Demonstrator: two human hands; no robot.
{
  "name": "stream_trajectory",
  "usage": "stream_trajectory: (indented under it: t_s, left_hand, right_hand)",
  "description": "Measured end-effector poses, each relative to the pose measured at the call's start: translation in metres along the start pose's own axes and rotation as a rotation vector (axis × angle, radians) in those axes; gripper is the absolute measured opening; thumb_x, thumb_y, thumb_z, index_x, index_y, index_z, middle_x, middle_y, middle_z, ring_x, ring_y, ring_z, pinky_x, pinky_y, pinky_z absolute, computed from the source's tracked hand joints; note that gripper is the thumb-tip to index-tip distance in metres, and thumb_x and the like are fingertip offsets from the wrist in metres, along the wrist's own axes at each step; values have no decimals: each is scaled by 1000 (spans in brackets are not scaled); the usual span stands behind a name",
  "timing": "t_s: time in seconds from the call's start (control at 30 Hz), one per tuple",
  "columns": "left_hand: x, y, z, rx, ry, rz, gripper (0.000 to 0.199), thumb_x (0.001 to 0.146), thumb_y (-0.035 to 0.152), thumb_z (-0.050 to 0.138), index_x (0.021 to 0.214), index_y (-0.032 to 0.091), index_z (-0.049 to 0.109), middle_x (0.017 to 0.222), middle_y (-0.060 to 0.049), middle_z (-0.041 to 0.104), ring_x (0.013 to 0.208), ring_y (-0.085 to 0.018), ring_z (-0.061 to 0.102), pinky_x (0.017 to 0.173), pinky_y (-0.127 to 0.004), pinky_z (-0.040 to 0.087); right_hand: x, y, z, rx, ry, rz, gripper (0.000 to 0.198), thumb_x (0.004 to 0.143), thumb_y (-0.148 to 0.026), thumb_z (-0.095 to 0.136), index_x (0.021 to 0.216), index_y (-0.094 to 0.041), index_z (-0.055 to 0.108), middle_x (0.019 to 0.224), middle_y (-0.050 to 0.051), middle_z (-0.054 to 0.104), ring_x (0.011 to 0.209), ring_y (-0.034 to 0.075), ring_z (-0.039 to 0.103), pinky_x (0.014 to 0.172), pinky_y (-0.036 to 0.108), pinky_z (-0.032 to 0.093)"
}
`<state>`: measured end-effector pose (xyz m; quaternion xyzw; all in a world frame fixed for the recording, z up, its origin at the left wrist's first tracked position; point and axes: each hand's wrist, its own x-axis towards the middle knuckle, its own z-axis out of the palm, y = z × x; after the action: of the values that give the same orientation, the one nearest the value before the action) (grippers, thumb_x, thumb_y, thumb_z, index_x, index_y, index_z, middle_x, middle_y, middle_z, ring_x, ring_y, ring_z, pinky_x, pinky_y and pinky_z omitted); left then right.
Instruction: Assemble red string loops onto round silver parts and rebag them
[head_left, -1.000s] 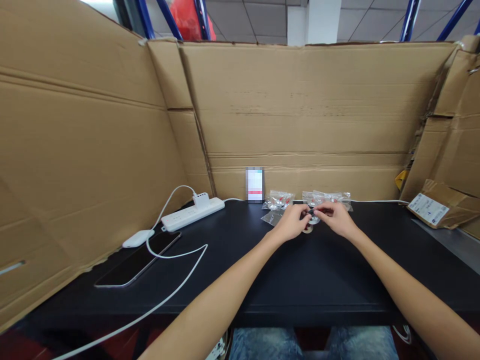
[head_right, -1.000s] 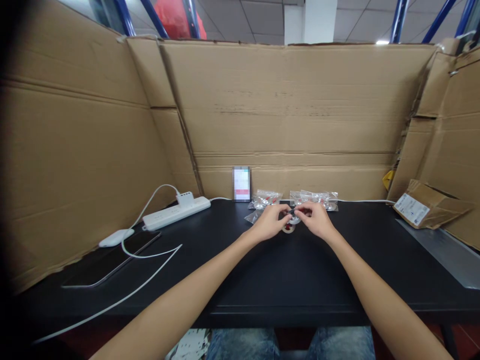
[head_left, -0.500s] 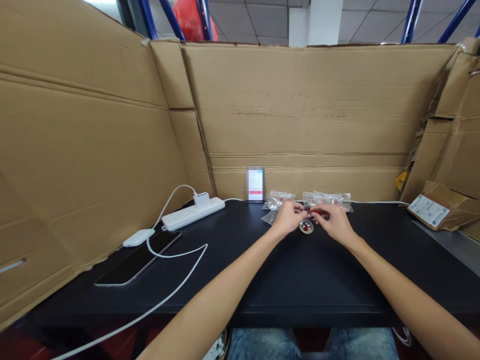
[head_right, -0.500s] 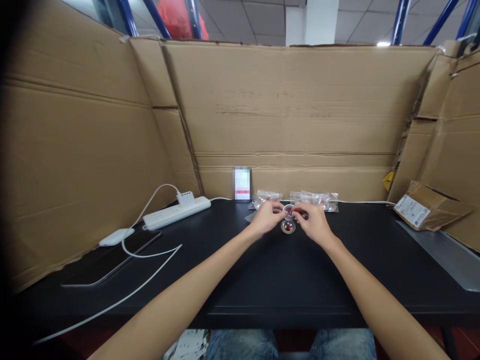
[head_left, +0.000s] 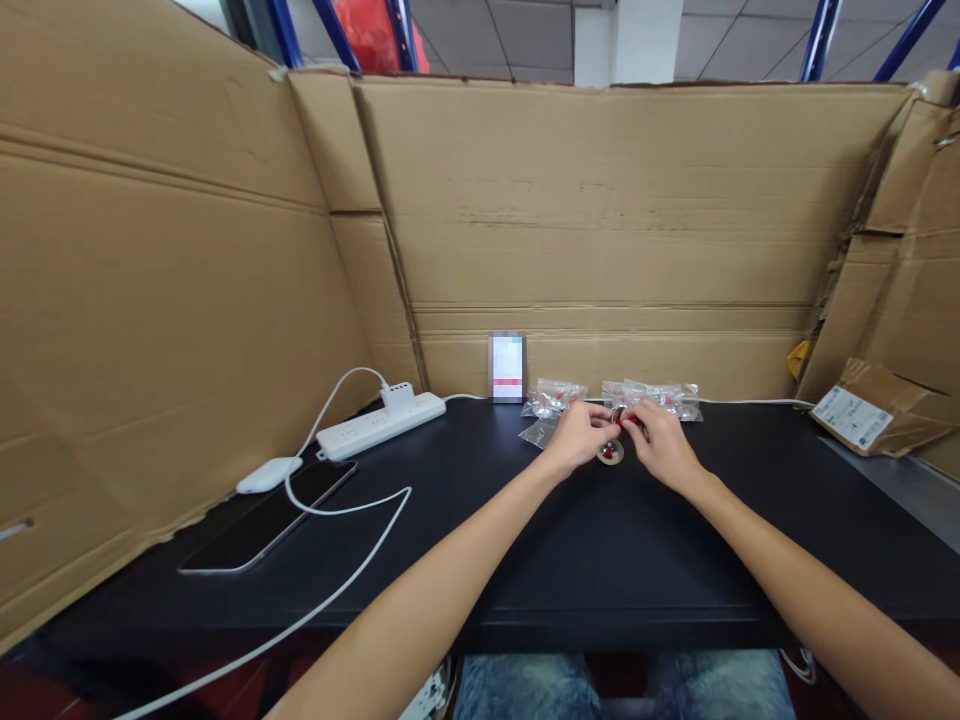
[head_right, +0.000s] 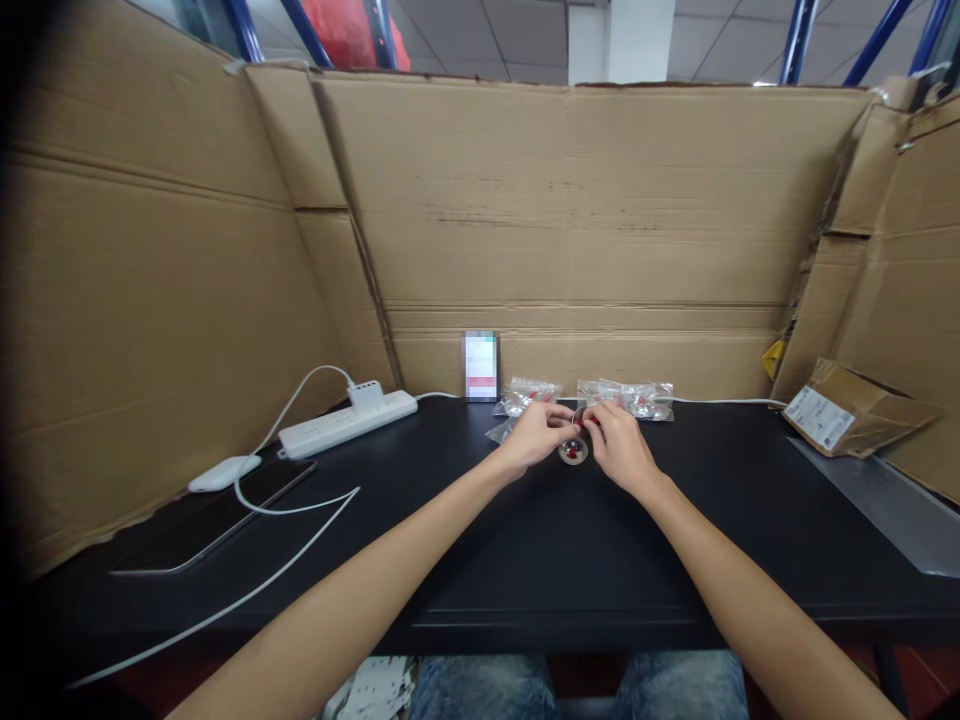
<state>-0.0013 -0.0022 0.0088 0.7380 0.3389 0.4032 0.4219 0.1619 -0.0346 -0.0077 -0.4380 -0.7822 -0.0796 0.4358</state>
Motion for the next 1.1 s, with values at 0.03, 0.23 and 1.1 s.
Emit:
stream_trajectory:
  t_s: [0.03, 0.23, 1.1]
  left_hand:
    - [0, 0, 0, -8, -3, 1, 13, 69, 20, 64, 76, 11, 70, 69, -4, 68, 66, -15, 63, 60, -23, 44]
    - [1, -4, 2, -20, -3, -3, 13, 69, 19, 65, 77, 11, 70, 68, -4, 67, 65, -15, 62, 60, -23, 43]
    - [2, -1, 1, -408, 59, -155, 5, 72, 12, 68, 70, 11, 63, 67, -3, 63, 61, -11, 59, 59, -23, 47]
  right_hand:
    - [-1, 0, 1, -13, 1, 7, 18, 92, -17, 44, 84, -18, 60, 83, 7, 61, 77, 20, 59, 75, 33, 46]
    - [-3, -3, 4, -100, -8, 45, 18, 92, -17, 41, 84, -19, 57, 84, 8, 60, 76, 21, 57, 73, 33, 45]
    - [-2, -11, 8, 152, 148, 79, 15, 87, -19, 48, 90, -20, 63, 83, 5, 68, 72, 19, 63, 70, 31, 50]
